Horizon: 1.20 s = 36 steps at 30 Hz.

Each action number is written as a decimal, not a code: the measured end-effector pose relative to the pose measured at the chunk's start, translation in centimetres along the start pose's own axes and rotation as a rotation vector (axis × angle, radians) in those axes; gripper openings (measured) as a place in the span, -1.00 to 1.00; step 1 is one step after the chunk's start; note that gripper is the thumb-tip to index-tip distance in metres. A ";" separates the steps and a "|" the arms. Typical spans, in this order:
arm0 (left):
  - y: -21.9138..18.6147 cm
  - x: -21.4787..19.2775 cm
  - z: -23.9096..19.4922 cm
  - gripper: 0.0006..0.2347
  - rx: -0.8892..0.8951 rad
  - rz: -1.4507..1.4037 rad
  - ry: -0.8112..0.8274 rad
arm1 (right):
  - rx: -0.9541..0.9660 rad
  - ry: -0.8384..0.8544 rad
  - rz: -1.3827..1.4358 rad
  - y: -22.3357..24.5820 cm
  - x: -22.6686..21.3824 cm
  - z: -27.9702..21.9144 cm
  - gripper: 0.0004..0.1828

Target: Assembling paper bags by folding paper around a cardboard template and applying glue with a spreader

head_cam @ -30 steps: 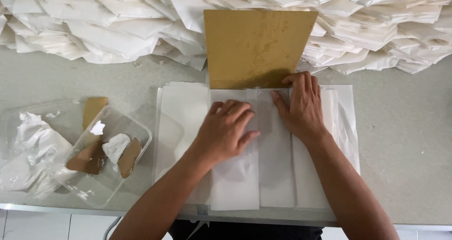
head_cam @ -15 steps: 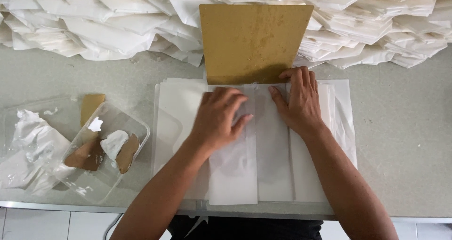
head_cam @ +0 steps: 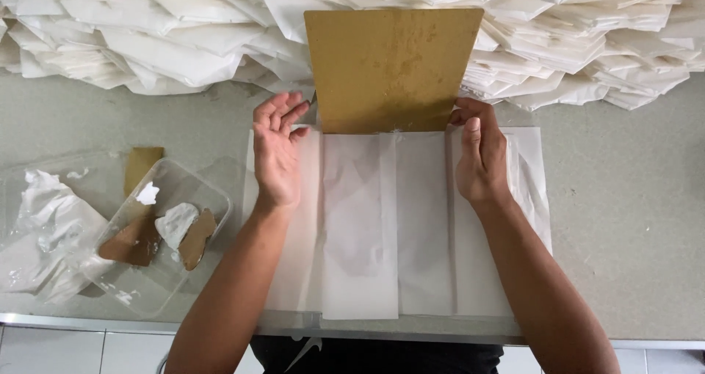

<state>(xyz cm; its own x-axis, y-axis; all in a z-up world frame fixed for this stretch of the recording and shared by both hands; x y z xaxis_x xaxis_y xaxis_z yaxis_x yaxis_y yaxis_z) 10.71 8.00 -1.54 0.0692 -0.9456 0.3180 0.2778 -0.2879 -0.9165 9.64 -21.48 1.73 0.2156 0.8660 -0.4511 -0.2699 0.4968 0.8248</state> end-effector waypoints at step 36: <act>-0.5 7.0 -3.0 -0.74 0.386 1.286 0.486 | 0.085 0.024 0.003 1.3 0.9 -0.7 -0.81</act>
<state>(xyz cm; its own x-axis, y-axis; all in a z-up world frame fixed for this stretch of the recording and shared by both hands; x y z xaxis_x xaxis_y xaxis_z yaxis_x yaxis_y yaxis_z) 8.13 1.04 0.46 0.1606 -0.4930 -0.8551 0.5191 0.7790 -0.3517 8.86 -20.02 2.14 0.1926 0.8688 -0.4561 -0.1897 0.4890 0.8514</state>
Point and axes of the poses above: each hand's wrist, its own z-axis towards the middle knuckle, its own x-axis out of the palm, y = z × x, the point moved 6 cm from there along z, towards the middle knuckle, and after that the axes turned 2 degrees about -y, right-handed, at the moved point
